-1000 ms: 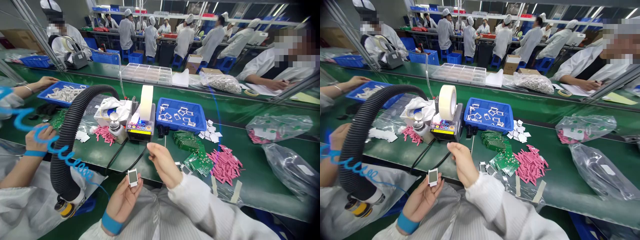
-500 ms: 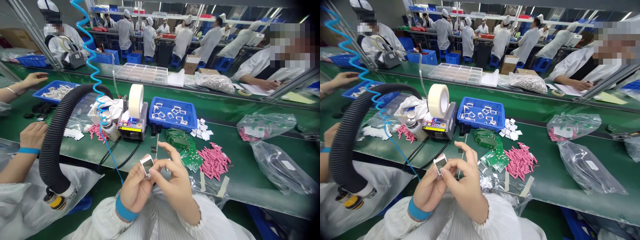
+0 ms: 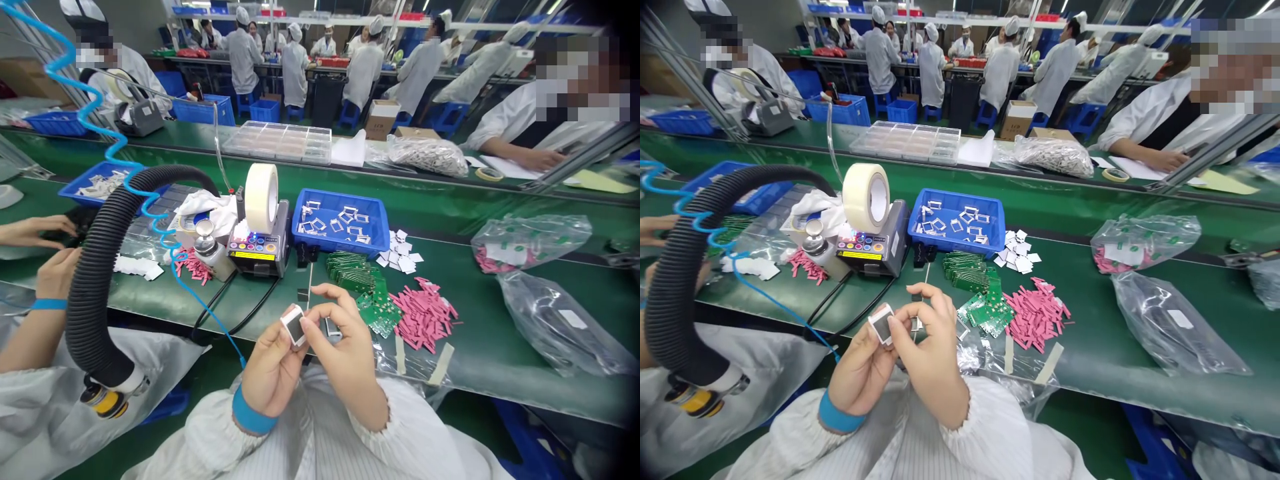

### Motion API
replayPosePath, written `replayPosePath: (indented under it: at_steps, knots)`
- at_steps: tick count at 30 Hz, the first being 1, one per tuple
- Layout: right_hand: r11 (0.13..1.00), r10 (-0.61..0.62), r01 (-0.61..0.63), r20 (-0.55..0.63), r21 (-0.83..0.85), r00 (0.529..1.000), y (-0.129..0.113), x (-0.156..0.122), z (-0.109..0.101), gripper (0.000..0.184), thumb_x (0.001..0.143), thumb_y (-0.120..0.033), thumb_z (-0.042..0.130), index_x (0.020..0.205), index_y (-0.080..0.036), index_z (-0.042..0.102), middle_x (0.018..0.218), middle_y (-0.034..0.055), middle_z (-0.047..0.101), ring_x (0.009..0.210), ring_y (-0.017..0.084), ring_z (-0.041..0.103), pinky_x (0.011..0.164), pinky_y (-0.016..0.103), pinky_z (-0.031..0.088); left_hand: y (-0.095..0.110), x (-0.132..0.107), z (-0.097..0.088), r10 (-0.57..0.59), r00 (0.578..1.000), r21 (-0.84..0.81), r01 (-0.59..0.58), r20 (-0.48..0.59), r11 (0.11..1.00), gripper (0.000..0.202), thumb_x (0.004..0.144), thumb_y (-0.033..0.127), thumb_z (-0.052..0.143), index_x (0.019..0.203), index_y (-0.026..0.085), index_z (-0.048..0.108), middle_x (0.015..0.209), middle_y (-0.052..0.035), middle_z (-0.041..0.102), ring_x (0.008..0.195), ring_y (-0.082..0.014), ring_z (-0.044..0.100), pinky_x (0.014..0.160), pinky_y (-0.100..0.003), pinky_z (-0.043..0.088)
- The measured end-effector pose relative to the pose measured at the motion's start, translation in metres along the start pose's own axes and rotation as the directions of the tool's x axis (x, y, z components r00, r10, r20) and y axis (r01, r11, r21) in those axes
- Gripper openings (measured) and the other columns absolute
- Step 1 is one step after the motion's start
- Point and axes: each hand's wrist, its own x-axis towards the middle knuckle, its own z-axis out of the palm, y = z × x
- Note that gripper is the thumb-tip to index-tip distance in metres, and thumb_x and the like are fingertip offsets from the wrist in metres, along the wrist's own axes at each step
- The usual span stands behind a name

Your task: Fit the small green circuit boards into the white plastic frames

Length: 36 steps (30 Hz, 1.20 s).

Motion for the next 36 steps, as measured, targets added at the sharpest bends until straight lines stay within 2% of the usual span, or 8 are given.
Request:
replayPosePath:
  at_steps: [7,10,14,20,24,27,30,36]
  knots:
    - [0.916,-0.279,0.243,-0.070,-0.320,0.958,0.014,0.002,0.007,0.015,0.080,-0.024,0.053,0.094,-0.021,0.057,0.117,0.0093,0.053,0.111,0.026,0.046,0.089,0.046,0.037,-0.003,0.005,-0.001,0.042,0.999,0.059,-0.040,-0.021,0.997,0.022,0.073,0.026,0.066,0.094,0.021,0.069,0.097,-0.0053,0.073,0.096,-0.0177,0.064,0.092,-0.030,0.043]
    - [0.638,-0.541,0.594,0.263,-0.490,0.799,0.022,-0.004,0.005,0.039,0.088,-0.032,0.043,0.124,-0.018,0.045,0.136,0.0108,0.041,0.127,0.031,0.029,0.100,0.054,0.025,0.004,0.007,-0.002,-0.010,0.996,0.091,0.018,-0.091,0.996,0.020,0.078,0.027,0.059,0.096,0.024,0.069,0.099,-0.0030,0.072,0.099,-0.0154,0.062,0.091,-0.028,0.044]
    - [0.458,-0.506,0.765,0.575,-0.452,0.643,0.030,-0.015,-0.010,0.066,0.087,-0.055,0.033,0.132,-0.005,0.036,0.143,0.0173,0.030,0.131,0.040,0.020,0.101,0.060,0.018,0.012,0.007,-0.007,-0.064,0.986,0.186,0.092,-0.151,0.978,0.019,0.078,0.028,0.059,0.094,0.025,0.070,0.096,-0.0021,0.073,0.098,-0.0152,0.062,0.089,-0.027,0.045]
    - [0.708,-0.554,0.627,0.295,-0.326,0.779,0.037,-0.014,-0.027,0.020,0.089,-0.017,0.044,0.107,-0.017,0.053,0.102,0.0012,0.069,0.104,0.015,0.057,0.110,0.045,0.012,0.005,0.006,-0.012,-0.260,0.963,0.428,0.205,0.072,0.880,0.020,0.074,0.024,0.065,0.092,0.018,0.071,0.090,-0.0064,0.073,0.087,-0.0179,0.064,0.083,-0.031,0.047]
    - [0.730,-0.625,0.634,0.126,-0.257,0.770,0.041,-0.014,-0.024,0.016,0.084,-0.009,0.049,0.091,-0.022,0.055,0.082,-0.0071,0.072,0.091,0.011,0.062,0.106,0.041,0.020,-0.005,0.008,-0.014,-0.304,0.947,0.278,0.265,0.105,0.923,0.027,0.074,0.028,0.065,0.099,0.019,0.068,0.096,-0.0065,0.072,0.089,-0.0167,0.063,0.083,-0.029,0.048]
    - [0.721,-0.638,0.657,0.159,-0.219,0.753,0.048,-0.008,-0.029,0.009,0.087,-0.021,0.049,0.093,-0.024,0.055,0.084,-0.0071,0.072,0.094,0.013,0.061,0.104,0.041,0.023,-0.009,0.011,-0.018,-0.284,0.953,0.175,0.263,0.105,0.949,0.027,0.074,0.027,0.065,0.100,0.019,0.068,0.094,-0.0062,0.072,0.087,-0.0163,0.064,0.078,-0.027,0.050]
    - [0.749,-0.458,0.533,0.274,-0.394,0.846,0.067,0.016,-0.042,0.021,0.086,-0.039,0.051,0.099,-0.024,0.057,0.094,-0.0011,0.069,0.093,0.016,0.058,0.093,0.037,0.034,-0.007,0.015,-0.019,-0.257,0.963,0.113,0.247,0.085,0.963,0.026,0.079,0.026,0.057,0.102,0.018,0.067,0.092,-0.0061,0.072,0.091,-0.0197,0.064,0.085,-0.034,0.049]
    - [0.661,-0.234,0.343,0.251,-0.667,0.939,0.125,0.077,-0.054,0.010,0.073,-0.020,0.068,0.082,-0.020,0.065,0.086,0.0076,0.062,0.082,0.023,0.053,0.069,0.035,0.035,0.006,0.013,-0.015,-0.316,0.945,0.117,0.306,0.078,0.945,0.029,0.083,0.021,0.051,0.110,0.018,0.062,0.090,-0.0057,0.070,0.083,-0.0223,0.066,0.078,-0.040,0.052]
